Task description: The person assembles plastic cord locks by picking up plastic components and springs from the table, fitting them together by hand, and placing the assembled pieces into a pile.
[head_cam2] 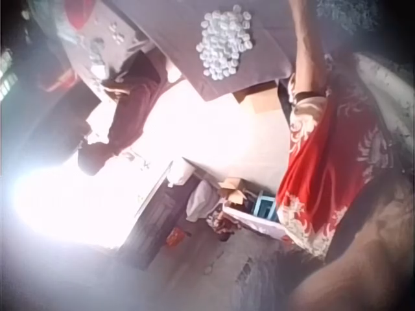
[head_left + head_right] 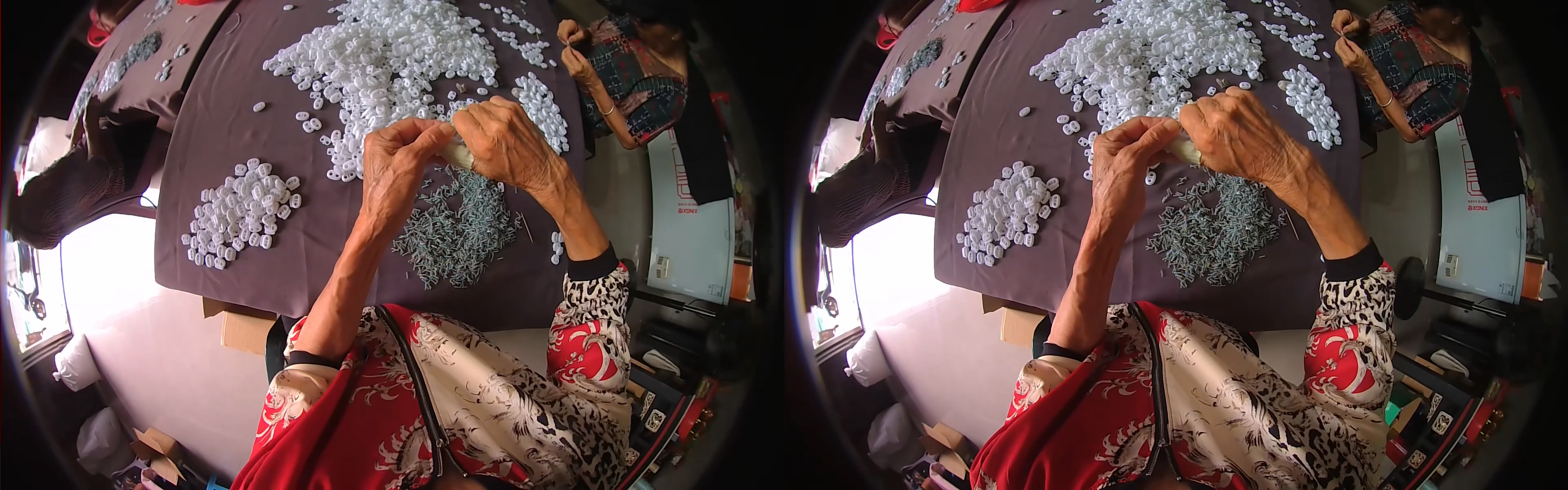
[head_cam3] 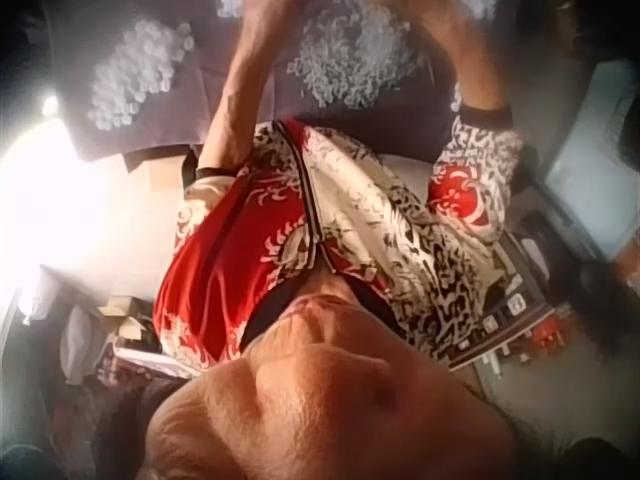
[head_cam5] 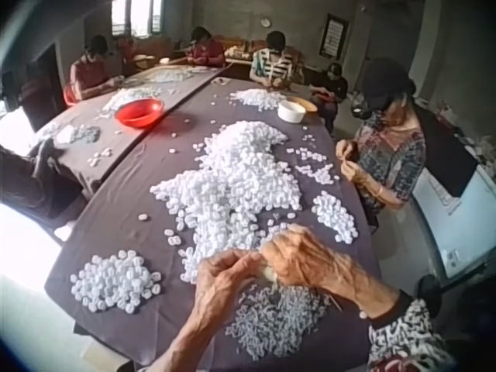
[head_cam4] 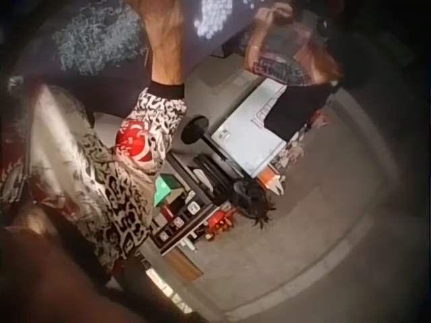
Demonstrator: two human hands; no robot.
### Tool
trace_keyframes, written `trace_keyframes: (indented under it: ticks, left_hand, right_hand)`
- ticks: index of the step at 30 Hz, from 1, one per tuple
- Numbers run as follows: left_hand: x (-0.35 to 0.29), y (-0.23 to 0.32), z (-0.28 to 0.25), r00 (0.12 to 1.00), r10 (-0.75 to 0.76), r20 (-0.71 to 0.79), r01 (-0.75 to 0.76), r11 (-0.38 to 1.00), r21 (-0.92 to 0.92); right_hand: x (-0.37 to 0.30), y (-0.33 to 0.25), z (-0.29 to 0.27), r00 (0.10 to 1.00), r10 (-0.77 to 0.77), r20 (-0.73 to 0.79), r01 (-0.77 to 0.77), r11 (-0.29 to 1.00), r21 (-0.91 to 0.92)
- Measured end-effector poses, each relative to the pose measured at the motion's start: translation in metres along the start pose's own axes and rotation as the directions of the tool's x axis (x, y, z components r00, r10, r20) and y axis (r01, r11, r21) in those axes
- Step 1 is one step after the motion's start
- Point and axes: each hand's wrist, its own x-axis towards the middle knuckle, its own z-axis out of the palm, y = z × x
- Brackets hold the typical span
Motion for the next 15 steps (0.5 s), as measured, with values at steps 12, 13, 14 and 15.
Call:
trace_keyframes:
  ticks: [12,13,14,15]
  left_hand:
    - [0.0024,-0.007,-0.0011,0.999,0.041,-0.031,-0.04,0.998,0.041]
    - [0.0025,-0.0073,-0.0009,0.999,0.041,-0.03,-0.04,0.998,0.041]
    - [0.0025,-0.0076,-0.0008,0.999,0.04,-0.03,-0.039,0.999,0.027]
    - [0.0026,-0.0077,-0.0006,0.999,0.039,-0.029,-0.039,0.999,0.013]
  right_hand:
    - [-0.0025,0.0021,0.0039,0.998,0.001,0.06,0.001,0.999,-0.036]
    - [-0.0025,0.0024,0.0041,0.998,0.002,0.06,0.0,0.999,-0.037]
    - [-0.0023,0.0029,0.0045,0.998,-0.005,0.062,0.008,0.999,-0.041]
    - [-0.0024,0.0032,0.0048,0.998,-0.012,0.065,0.015,0.999,-0.046]
